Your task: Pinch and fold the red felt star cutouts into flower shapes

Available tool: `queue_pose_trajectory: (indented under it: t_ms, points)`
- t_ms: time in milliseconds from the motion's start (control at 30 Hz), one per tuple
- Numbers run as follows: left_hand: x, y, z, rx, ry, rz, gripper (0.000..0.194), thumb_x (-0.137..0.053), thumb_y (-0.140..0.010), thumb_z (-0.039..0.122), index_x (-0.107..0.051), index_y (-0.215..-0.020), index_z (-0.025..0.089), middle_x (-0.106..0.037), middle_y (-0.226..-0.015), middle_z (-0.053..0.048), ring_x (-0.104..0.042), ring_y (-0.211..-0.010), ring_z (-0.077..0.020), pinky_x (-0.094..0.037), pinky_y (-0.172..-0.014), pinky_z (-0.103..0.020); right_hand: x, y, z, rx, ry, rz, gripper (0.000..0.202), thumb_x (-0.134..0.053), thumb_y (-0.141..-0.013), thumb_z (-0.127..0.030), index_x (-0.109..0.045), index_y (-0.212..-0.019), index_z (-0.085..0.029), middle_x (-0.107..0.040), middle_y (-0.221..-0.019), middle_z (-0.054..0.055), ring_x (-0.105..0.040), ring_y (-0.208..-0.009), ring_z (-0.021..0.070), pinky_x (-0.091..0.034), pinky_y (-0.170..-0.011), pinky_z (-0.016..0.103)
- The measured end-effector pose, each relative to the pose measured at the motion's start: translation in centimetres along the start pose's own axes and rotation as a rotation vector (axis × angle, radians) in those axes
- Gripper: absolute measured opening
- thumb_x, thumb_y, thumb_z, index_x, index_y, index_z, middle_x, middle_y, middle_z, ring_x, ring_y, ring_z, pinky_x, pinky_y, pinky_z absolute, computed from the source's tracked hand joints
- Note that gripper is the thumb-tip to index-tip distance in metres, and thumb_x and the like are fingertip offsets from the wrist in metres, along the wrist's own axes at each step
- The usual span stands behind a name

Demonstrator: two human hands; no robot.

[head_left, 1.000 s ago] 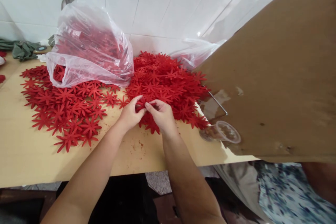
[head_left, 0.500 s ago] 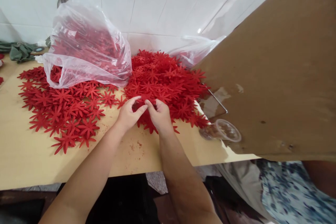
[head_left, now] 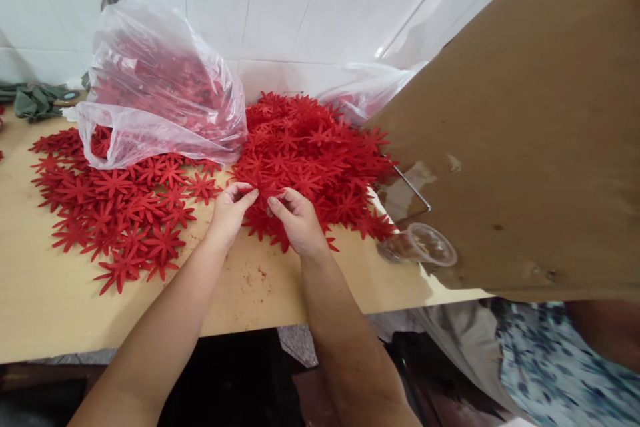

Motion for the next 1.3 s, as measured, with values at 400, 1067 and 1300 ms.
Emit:
queue_pose_trajectory:
  t_ms: [400,1067,1300]
  points:
    - [3.4,-1.0,1.3,0.046,0.207,0.189,0.018,-0.063,-0.063,0.016,-0.048,-0.074,0.018,-0.056,-0.057,0.006,-0.051,-0.049,-0.0047,-0.037,-0.050,-0.016,4.1,-0.3,1.1,-0.064,-0.312,0.316,0.029,-0.076,-0.051,-0.032,-0.056,-0.066,-0.019,-0.053,-0.058,-0.007,-0.046,-0.052,0.0044,-0.039,-0.052,0.019]
    - [0.4,-0.3,0.5,-0.017,-0.128,0.005,0.013,-0.059,-0.064,0.010,-0.052,-0.073,0.015,-0.052,-0.058,0.006,-0.047,-0.053,-0.0037,-0.037,-0.056,-0.017,4.5,-0.5,0.9,-0.027,-0.144,0.366,0.030,-0.069,-0.057,-0.042,-0.049,-0.065,-0.020,-0.054,-0.051,-0.006,-0.043,-0.040,0.0055,-0.033,-0.039,0.019]
    - [0.5,-0.3,0.5,-0.025,-0.154,0.004,0.013,-0.061,-0.064,0.012,-0.053,-0.073,0.016,-0.052,-0.058,0.005,-0.047,-0.053,-0.0052,-0.036,-0.055,-0.018,5.1,-0.4,0.8,0.004,-0.101,0.433,0.043,-0.061,-0.063,-0.057,-0.037,-0.055,-0.022,-0.032,-0.042,-0.009,-0.032,-0.037,0.0054,-0.027,-0.037,0.021]
Point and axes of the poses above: each hand's wrist, its own y-axis away from the middle knuckle, its own x-axis out of the back of the hand, z = x × y, the point moved 8 cm from there along -y, towards the middle knuckle
